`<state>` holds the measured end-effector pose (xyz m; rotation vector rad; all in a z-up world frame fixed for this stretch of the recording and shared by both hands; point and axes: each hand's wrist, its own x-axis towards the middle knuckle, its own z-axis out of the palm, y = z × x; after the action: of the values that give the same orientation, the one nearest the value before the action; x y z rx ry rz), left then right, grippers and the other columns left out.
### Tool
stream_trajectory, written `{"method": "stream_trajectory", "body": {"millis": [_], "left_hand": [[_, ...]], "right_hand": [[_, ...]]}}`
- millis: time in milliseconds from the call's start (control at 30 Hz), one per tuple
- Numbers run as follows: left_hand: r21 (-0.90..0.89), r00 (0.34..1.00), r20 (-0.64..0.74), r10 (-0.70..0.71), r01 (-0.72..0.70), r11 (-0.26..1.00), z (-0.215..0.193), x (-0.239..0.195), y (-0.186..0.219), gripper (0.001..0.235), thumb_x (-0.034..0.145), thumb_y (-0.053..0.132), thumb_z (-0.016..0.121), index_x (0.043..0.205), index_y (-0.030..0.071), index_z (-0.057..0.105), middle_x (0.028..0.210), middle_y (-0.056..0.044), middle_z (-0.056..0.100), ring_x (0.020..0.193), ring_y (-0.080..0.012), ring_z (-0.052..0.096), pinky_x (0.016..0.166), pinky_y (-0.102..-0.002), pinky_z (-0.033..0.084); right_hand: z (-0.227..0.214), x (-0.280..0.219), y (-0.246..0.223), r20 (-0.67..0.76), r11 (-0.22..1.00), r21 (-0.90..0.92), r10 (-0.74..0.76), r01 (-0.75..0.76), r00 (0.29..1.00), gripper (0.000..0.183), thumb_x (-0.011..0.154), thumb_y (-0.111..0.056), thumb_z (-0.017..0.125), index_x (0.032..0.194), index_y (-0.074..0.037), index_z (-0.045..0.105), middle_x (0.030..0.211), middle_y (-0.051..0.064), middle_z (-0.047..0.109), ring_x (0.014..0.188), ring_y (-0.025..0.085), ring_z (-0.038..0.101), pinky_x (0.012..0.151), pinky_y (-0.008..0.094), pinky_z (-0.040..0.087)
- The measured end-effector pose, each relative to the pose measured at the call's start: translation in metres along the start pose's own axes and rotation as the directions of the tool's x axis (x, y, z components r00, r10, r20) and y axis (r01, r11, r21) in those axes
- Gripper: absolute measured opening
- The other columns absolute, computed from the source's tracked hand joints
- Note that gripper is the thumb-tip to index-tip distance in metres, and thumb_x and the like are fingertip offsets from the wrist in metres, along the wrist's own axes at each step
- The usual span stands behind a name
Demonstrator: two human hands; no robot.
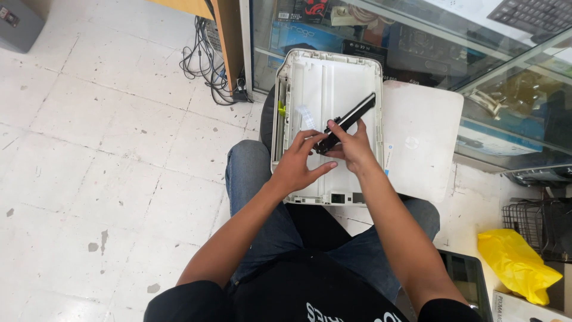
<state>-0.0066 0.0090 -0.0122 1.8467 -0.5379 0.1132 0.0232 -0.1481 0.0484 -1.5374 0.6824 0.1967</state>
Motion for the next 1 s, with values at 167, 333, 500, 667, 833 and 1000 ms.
{"method": "stream_trajectory", "body": {"millis": [167,333,500,667,833,1000], "left_hand": [[-0.045,0.960,-0.057,-0.272,0.270,0.962,0.018,0.019,-0.047,0.033,0.094,0.025,0.075,0.126,0.018,0.070,0.115,-0.004,0.071,0.092,-0.0269,0.076,0.083,-0.037,0.062],[-0.117,0.874,0.094,-0.476,0.485,0.867,0.005,0.033,-0.060,0.028,0.098,0.017,0.067,0.126,0.014,0.073,0.116,-0.013,0.076,0.072,-0.0178,0.078,0.069,-0.033,0.062],[0.296,0.917,0.149,-0.370,0.316,0.902,0.029,0.039,-0.094,0.028,0.100,0.011,0.061,0.125,0.012,0.073,0.110,-0.014,0.075,0.088,-0.0282,0.078,0.073,-0.035,0.063],[0.589,0.951,0.177,-0.254,0.104,0.801,0.009,0.041,-0.047,0.031,0.099,0.015,0.067,0.129,0.005,0.069,0.124,-0.017,0.067,0.108,-0.0358,0.071,0.087,-0.044,0.062],[0.695,0.929,0.314,-0.194,-0.086,0.713,-0.005,0.048,-0.046,0.047,0.094,0.024,0.076,0.137,0.008,0.065,0.132,-0.013,0.066,0.132,-0.0349,0.055,0.101,-0.046,0.054],[0.663,0.900,0.415,-0.130,-0.201,0.721,-0.008,0.054,-0.065,0.048,0.095,0.025,0.074,0.141,0.016,0.062,0.138,-0.007,0.061,0.135,-0.0272,0.052,0.111,-0.048,0.038]], "right_hand": [[0.002,-0.001,0.026,-0.064,1.000,-0.003,-0.023,0.023,0.998,0.109,0.096,-0.043,0.075,0.157,0.006,-0.001,0.127,0.041,0.046,0.083,0.046,0.073,0.069,0.054,0.067],[-0.054,0.025,0.065,-0.094,0.517,-0.802,-0.602,0.298,0.793,0.068,0.095,-0.052,0.079,0.129,0.004,0.058,0.096,0.014,0.064,0.093,0.039,0.070,0.077,0.051,0.058],[-0.089,0.021,0.059,0.428,-0.003,-0.829,-0.648,0.560,0.630,0.046,0.097,-0.028,0.073,0.141,-0.018,0.064,0.146,0.012,0.053,0.138,0.036,0.048,0.113,0.059,0.037],[-0.103,0.044,0.064,0.498,-0.090,-0.828,-0.573,0.553,0.652,0.038,0.099,-0.029,0.071,0.136,-0.030,0.068,0.136,-0.001,0.060,0.131,0.026,0.052,0.111,0.052,0.038],[-0.101,0.059,0.066,0.472,0.001,-0.822,-0.557,0.569,0.683,0.034,0.097,-0.026,0.073,0.131,-0.030,0.072,0.124,-0.002,0.064,0.118,0.024,0.059,0.102,0.047,0.046],[-0.103,0.058,0.057,0.498,0.058,-0.793,-0.512,0.606,0.700,0.033,0.096,-0.025,0.074,0.129,-0.027,0.072,0.126,-0.001,0.065,0.119,0.026,0.059,0.101,0.047,0.046]]}}
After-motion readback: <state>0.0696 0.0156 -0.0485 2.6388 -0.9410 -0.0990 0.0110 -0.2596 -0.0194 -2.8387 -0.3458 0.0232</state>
